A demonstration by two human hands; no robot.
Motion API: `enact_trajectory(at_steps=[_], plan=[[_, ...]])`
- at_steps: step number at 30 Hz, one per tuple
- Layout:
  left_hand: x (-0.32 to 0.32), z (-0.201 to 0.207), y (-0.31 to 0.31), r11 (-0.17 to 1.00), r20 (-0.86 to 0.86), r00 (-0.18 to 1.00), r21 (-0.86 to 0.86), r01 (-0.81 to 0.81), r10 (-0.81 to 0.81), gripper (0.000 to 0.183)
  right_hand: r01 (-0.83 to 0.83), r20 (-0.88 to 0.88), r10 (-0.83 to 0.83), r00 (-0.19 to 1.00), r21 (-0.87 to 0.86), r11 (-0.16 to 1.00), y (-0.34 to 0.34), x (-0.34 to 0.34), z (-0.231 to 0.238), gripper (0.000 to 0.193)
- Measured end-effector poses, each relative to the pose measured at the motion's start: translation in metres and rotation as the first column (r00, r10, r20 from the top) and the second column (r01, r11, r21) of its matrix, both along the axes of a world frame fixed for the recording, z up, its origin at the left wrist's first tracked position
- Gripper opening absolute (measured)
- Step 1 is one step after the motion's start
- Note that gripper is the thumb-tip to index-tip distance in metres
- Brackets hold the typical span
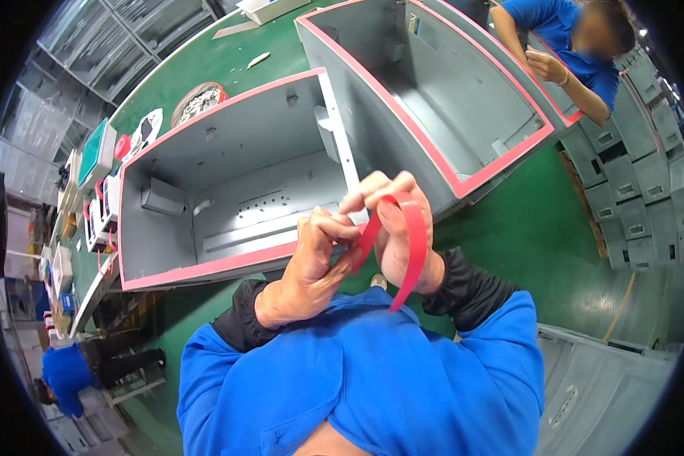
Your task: The person applies a strip of pink tape along the edges of a gray metal cabinet frame. They smooth the tape down with their fingers to ensure it adheres properly to the corners and sides of the unit.
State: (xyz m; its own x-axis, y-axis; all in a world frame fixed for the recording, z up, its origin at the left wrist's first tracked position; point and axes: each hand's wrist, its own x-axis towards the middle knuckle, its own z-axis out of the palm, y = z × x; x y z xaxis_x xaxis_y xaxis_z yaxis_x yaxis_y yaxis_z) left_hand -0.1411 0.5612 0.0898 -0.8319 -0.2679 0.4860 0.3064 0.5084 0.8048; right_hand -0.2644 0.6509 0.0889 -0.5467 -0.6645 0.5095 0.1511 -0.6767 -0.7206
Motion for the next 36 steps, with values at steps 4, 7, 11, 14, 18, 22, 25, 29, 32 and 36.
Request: enact_trajectory(at_steps=[4,7,11,14,18,22,25,29,32,36], plan=[[-0.009,-0.013,0.01,0.939,0.06,0.998,0.343,-0.006,-0.016,0.028,0.015,-0.348,0.004,0.937,0.051,0.999,-0.012,-0.029,0.003,0.018],[-0.017,-0.008,0.012,0.916,-0.005,0.997,0.396,-0.065,0.073,0.027,0.082,-0.688,-0.067,0.723,-0.011,0.997,-0.01,-0.055,-0.002,0.045],[-0.015,-0.01,0.012,0.94,0.089,0.989,0.311,-0.142,0.12,0.029,0.016,-0.658,-0.012,0.753,0.0,1.0,-0.02,-0.061,-0.017,0.042],[-0.008,-0.015,0.009,0.965,0.131,0.983,0.212,-0.155,0.129,0.032,-0.003,-0.452,0.087,0.888,0.183,0.983,-0.019,-0.058,-0.019,0.034],[0.012,-0.004,0.001,0.814,0.043,0.918,-0.48,-0.326,0.393,0.04,-0.099,-0.139,0.168,0.976,0.402,0.91,-0.012,-0.051,0.005,0.021],[0.028,-0.003,0.003,0.744,0.207,0.858,-0.615,-0.26,0.471,0.048,-0.183,-0.008,0.204,0.979,0.417,0.89,-0.006,-0.052,-0.007,0.029],[0.028,-0.003,0.0,0.757,0.193,0.87,-0.597,-0.263,0.454,0.052,-0.211,-0.073,0.271,0.96,0.445,0.87,-0.011,-0.058,-0.01,0.032],[0.025,-0.003,-0.005,0.808,0.15,0.919,-0.542,-0.231,0.363,0.052,-0.225,-0.114,0.328,0.938,0.52,0.824,-0.016,-0.063,-0.004,0.028],[0.025,-0.006,-0.007,0.828,0.129,0.953,-0.536,-0.165,0.274,0.052,-0.22,-0.152,0.357,0.922,0.554,0.803,-0.018,-0.064,0.001,0.022],[0.026,-0.012,-0.005,0.807,0.153,0.962,-0.583,-0.097,0.226,0.047,-0.22,-0.157,0.342,0.926,0.513,0.83,-0.026,-0.067,-0.008,0.032]])
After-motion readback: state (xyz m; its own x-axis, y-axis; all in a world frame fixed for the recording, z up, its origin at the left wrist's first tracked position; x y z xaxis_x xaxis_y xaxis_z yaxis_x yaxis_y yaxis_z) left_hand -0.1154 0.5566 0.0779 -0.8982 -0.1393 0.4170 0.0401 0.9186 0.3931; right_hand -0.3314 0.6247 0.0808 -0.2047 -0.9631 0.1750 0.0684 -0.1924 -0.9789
